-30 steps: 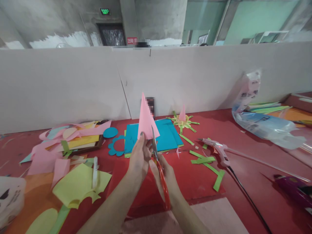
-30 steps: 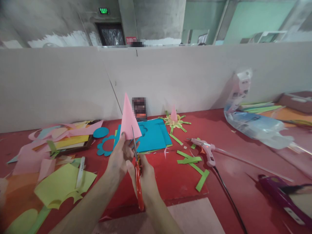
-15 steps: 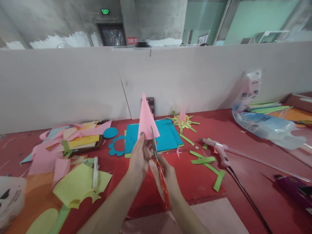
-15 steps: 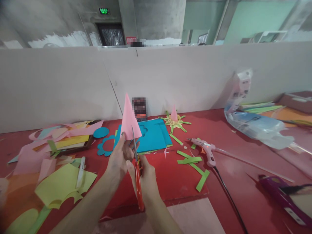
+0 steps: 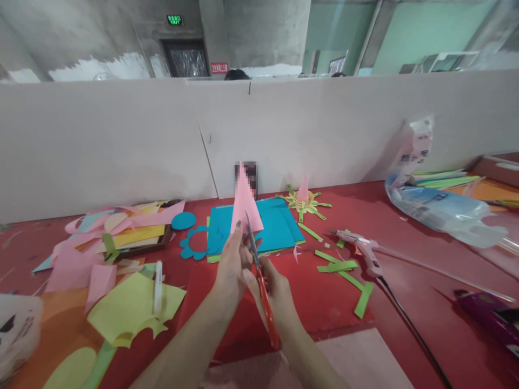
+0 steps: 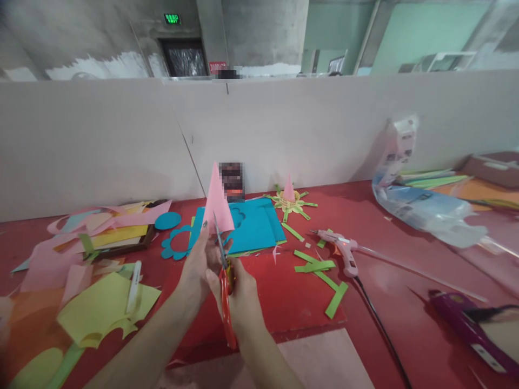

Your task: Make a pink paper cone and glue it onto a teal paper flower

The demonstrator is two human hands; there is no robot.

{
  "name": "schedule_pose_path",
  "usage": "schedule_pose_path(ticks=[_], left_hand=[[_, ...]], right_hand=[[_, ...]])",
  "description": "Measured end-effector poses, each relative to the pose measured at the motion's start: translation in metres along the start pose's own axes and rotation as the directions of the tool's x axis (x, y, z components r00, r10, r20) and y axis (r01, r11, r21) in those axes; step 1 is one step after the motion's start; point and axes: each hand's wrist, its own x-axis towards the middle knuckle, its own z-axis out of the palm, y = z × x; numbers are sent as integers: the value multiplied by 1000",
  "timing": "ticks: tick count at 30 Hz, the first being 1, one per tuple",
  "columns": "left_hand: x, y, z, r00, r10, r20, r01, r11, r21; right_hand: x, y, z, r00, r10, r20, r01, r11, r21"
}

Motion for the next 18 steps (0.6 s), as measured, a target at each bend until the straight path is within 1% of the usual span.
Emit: schedule_pose_path(ticks=[3, 7, 12, 18], left_hand=[[2, 1, 0, 1000, 4, 1, -4, 1000, -26], [4, 7, -1, 1000, 8, -15, -9, 998, -67], [6, 16, -3, 998, 46, 31, -42, 991, -125], [8, 20, -4, 994, 46, 96, -30, 986, -163]], right_hand=[[0, 1, 0, 1000, -12, 22, 12, 1000, -10], [0, 0, 1, 997, -53, 56, 54, 998, -30], [-2, -5, 2, 994, -53, 92, 61, 994, -88], [-1, -4, 2, 998, -29, 47, 33, 996, -89]])
